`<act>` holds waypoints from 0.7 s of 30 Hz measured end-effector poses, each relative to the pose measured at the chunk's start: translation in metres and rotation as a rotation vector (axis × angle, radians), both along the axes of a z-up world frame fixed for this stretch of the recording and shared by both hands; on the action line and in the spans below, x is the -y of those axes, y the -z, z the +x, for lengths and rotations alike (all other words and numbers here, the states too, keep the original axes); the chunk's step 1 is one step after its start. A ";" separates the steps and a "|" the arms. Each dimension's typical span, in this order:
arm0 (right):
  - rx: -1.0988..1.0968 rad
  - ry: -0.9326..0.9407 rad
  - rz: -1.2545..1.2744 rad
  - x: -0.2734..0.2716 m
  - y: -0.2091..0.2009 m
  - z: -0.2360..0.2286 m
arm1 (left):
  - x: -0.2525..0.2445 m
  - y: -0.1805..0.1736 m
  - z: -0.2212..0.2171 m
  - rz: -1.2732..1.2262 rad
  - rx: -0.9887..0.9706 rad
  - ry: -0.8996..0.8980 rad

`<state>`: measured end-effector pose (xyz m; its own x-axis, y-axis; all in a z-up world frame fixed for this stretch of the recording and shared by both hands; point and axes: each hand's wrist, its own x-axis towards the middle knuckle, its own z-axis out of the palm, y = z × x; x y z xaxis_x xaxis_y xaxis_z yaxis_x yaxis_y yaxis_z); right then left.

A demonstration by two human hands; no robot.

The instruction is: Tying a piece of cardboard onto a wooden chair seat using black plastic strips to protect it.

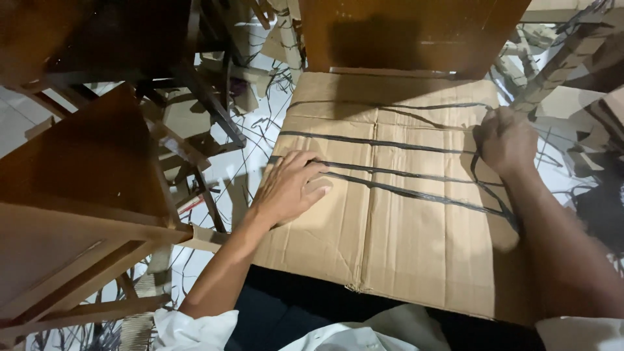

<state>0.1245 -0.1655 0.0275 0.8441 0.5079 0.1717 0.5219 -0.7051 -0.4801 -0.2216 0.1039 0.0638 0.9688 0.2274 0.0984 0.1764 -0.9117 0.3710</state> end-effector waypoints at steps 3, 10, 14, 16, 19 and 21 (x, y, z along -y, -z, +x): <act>0.027 0.039 -0.107 -0.001 0.000 0.000 | 0.004 -0.004 -0.001 -0.001 0.090 0.021; -0.016 0.115 -0.161 -0.006 0.004 0.005 | -0.001 0.015 -0.016 0.089 0.125 -0.028; -0.121 0.152 -0.160 -0.013 -0.023 -0.015 | -0.008 0.026 -0.021 0.171 0.201 -0.057; -0.085 0.139 -0.164 -0.011 -0.013 -0.008 | -0.015 0.030 -0.022 0.112 0.164 -0.100; -0.049 0.108 -0.142 -0.008 -0.008 -0.006 | -0.029 0.042 -0.025 0.013 0.163 -0.184; -0.052 0.088 -0.121 -0.004 0.001 0.001 | -0.034 0.038 -0.030 -0.029 0.196 -0.226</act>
<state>0.1253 -0.1613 0.0264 0.8923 0.4462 0.0686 0.4325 -0.8012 -0.4135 -0.2514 0.1383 0.0260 0.8566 0.4404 0.2690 0.2960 -0.8463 0.4430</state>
